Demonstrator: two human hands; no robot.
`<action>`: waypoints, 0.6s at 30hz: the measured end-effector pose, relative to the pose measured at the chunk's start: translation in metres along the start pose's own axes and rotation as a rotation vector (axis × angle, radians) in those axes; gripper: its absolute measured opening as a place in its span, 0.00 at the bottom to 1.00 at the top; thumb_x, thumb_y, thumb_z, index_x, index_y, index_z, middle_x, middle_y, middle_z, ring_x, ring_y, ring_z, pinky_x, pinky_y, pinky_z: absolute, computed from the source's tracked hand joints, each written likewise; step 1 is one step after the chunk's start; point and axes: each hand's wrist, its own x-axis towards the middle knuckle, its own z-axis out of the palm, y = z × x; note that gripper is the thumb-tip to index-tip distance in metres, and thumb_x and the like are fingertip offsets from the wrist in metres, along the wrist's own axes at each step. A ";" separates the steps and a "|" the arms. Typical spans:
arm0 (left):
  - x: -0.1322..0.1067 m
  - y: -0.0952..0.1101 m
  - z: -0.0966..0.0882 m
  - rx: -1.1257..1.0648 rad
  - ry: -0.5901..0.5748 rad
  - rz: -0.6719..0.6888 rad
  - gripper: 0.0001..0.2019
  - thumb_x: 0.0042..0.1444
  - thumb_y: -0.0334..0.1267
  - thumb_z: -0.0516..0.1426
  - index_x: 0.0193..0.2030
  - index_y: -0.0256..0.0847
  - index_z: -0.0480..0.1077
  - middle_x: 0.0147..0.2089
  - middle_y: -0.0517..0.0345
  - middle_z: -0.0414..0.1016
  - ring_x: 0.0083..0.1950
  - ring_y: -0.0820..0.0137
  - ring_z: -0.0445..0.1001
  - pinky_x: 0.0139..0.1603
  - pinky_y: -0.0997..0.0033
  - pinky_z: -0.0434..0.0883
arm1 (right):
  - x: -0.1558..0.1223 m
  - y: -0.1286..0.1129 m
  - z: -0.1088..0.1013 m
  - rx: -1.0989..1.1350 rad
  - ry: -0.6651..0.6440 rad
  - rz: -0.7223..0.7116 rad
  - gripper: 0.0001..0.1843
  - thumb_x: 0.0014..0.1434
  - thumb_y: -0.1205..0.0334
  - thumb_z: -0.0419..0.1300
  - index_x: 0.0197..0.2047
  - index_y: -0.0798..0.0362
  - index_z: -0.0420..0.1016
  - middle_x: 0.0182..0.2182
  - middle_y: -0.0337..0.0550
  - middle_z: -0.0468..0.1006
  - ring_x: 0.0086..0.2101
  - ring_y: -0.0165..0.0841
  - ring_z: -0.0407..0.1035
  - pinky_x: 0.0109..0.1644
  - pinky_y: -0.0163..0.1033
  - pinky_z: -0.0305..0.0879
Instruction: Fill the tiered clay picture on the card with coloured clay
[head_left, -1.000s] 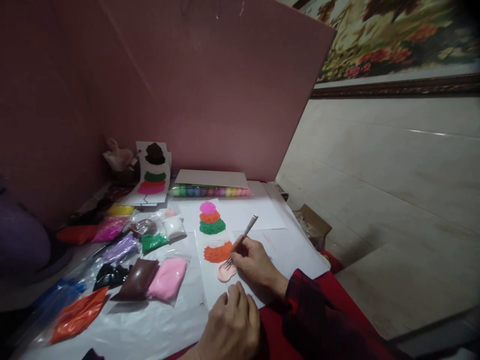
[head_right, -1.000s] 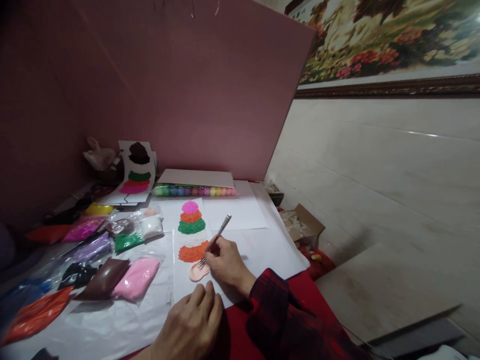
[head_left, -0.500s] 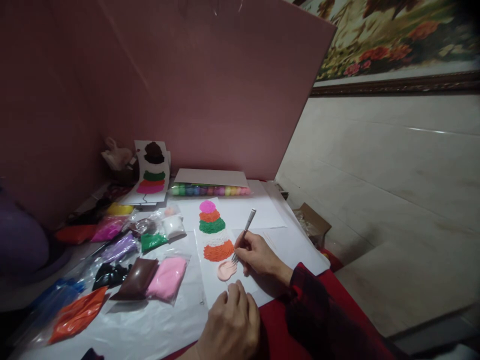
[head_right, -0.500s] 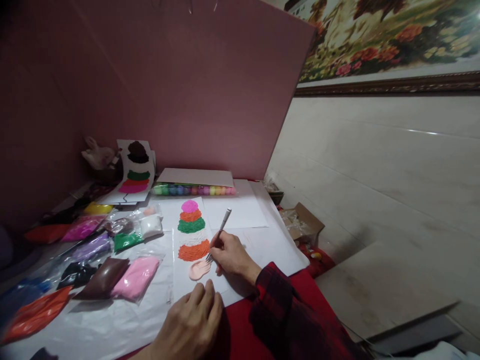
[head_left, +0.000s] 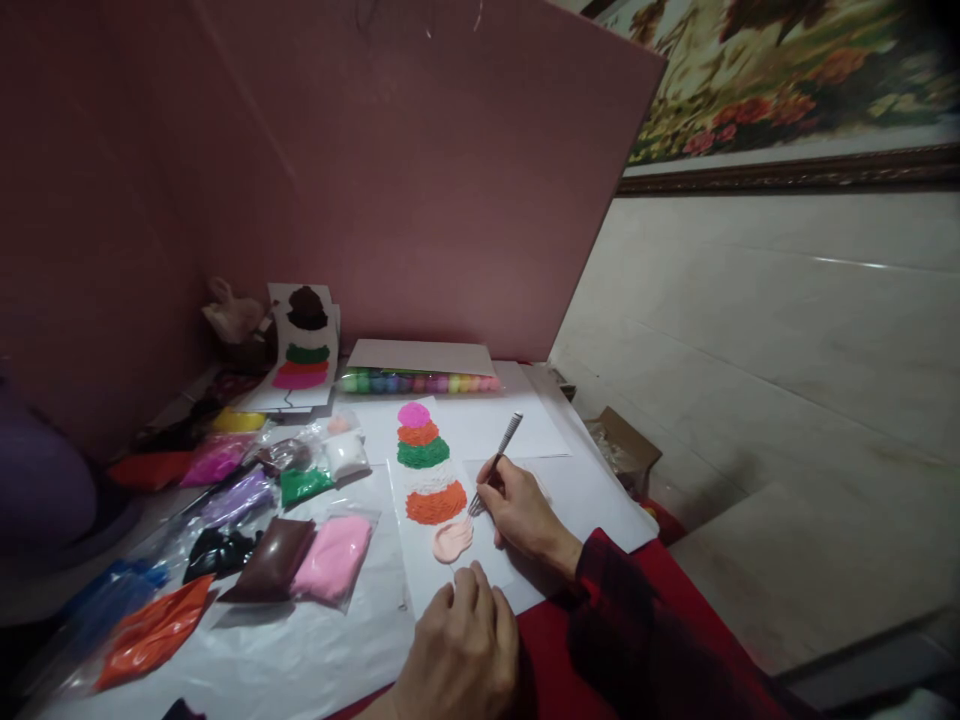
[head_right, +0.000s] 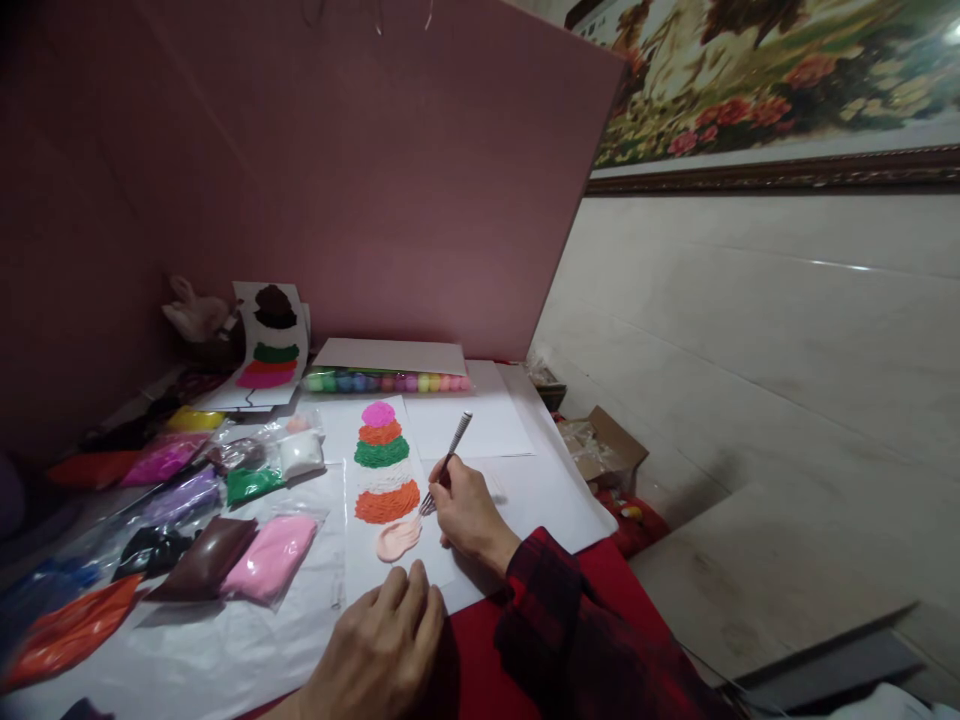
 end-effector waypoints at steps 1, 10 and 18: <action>0.000 0.000 0.000 0.001 0.002 0.004 0.11 0.45 0.27 0.54 0.36 0.30 0.74 0.37 0.37 0.78 0.30 0.57 0.75 0.23 0.66 0.71 | 0.000 0.000 0.000 -0.001 0.037 -0.008 0.02 0.53 0.64 0.53 0.32 0.54 0.62 0.23 0.32 0.66 0.10 0.21 0.60 0.06 0.24 0.53; -0.001 0.000 -0.001 0.014 -0.013 0.008 0.10 0.47 0.28 0.55 0.36 0.30 0.73 0.37 0.37 0.78 0.30 0.59 0.75 0.23 0.67 0.71 | -0.010 0.008 0.015 0.128 0.034 -0.034 0.07 0.54 0.58 0.56 0.33 0.54 0.67 0.20 0.34 0.69 0.12 0.23 0.60 0.11 0.28 0.57; 0.000 0.000 -0.001 0.002 -0.038 0.009 0.09 0.50 0.28 0.53 0.35 0.30 0.73 0.32 0.38 0.78 0.29 0.60 0.74 0.22 0.68 0.70 | -0.014 0.009 0.026 0.078 0.019 -0.115 0.03 0.54 0.65 0.57 0.32 0.56 0.70 0.26 0.41 0.75 0.28 0.32 0.71 0.32 0.34 0.67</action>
